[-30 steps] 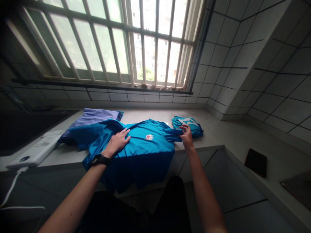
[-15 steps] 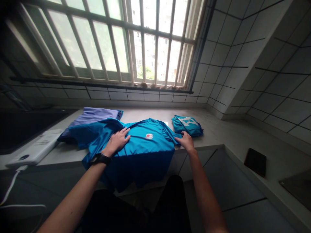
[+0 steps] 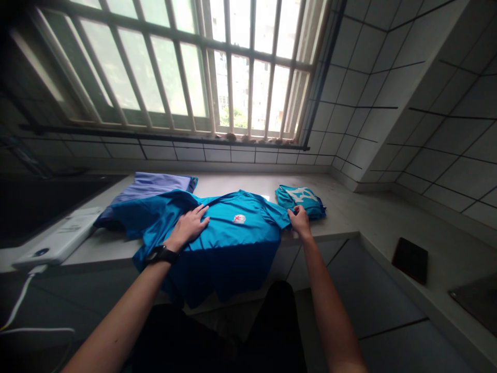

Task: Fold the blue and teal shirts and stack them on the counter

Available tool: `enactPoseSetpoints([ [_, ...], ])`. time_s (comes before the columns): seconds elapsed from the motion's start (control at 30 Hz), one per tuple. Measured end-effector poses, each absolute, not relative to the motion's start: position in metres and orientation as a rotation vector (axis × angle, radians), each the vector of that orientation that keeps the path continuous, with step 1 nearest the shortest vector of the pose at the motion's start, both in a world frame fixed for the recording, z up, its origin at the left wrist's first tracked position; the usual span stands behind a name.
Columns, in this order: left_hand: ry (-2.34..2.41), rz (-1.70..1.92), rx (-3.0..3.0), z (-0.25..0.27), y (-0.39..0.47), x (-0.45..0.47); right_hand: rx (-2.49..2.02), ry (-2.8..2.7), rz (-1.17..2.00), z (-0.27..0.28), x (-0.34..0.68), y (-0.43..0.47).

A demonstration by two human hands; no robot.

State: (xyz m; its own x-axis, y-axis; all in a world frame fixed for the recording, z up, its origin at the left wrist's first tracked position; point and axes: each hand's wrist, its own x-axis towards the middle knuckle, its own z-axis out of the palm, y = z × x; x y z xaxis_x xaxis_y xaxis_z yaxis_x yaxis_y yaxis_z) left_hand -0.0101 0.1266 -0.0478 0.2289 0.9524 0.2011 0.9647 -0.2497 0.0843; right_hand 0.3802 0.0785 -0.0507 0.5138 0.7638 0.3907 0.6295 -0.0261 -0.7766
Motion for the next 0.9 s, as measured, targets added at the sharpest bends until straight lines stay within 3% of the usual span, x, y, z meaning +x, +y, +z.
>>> enactPoseSetpoints([
  [0.13,-1.878,-0.359,-2.410,-0.049,0.128,-0.011,-1.811,-1.150,0.043,-0.048,0.374,0.072],
  [0.4,-1.858,-0.394,-2.394,-0.053,0.130,-0.013,-1.916,-1.817,0.016,-0.039,0.355,0.063],
  [0.63,-1.873,-0.372,-2.405,-0.052,0.129,-0.012,-2.117,-1.304,-0.122,-0.030,0.359,0.078],
  [0.8,-1.877,-0.400,-2.429,-0.051,0.129,-0.012,-1.960,-1.476,-0.231,-0.017,0.348,0.084],
  [0.9,-1.846,-0.476,-2.460,-0.050,0.130,-0.012,-1.839,-1.767,-0.130,-0.010,0.319,0.096],
])
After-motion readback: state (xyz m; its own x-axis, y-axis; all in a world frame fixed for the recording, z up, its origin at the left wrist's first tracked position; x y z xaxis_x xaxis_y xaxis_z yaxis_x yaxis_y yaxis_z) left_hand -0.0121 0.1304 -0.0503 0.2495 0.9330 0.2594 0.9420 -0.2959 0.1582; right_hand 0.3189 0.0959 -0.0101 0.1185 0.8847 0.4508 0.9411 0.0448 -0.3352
